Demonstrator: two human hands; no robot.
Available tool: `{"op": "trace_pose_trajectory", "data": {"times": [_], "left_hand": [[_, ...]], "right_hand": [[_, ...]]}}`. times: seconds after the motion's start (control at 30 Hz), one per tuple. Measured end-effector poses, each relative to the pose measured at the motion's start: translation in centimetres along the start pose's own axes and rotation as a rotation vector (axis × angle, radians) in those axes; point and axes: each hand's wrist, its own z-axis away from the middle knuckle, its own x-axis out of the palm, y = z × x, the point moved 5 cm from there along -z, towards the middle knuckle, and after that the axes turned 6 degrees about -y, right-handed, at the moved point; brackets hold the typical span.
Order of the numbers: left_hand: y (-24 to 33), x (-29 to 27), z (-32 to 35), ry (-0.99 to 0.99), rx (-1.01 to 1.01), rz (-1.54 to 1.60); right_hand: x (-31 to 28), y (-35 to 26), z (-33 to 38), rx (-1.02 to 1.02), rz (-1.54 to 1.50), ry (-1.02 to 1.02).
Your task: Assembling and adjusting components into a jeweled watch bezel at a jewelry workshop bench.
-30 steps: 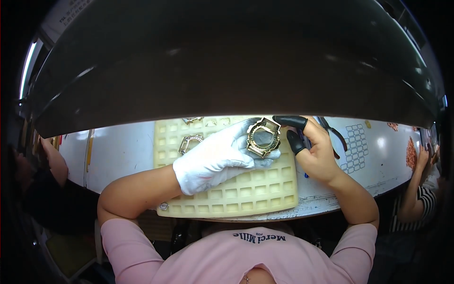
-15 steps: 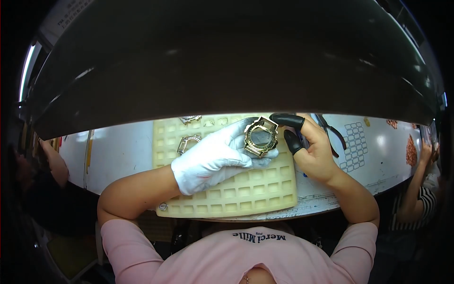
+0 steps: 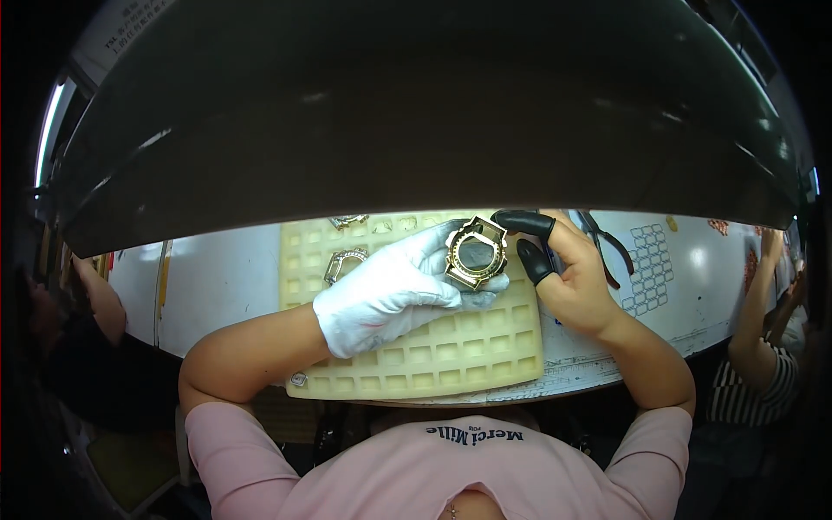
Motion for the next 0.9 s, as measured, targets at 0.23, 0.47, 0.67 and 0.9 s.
{"op": "trace_pose_trajectory", "data": {"times": [0.23,0.47,0.67,0.9], "left_hand": [[-0.24,0.21,-0.02,0.016,0.0,-0.061],[-0.09,0.53,-0.08,0.013,0.036,-0.081],[-0.29,0.05,-0.14,0.052,-0.002,-0.156],[-0.33,0.01,-0.06,0.003,0.014,-0.171]], "right_hand": [[0.29,0.29,0.13,0.015,-0.002,-0.019],[0.29,0.44,0.05,0.019,-0.014,-0.045],[0.3,0.85,0.22,0.04,0.007,-0.044],[0.37,0.53,0.21,0.079,-0.015,-0.031]]}}
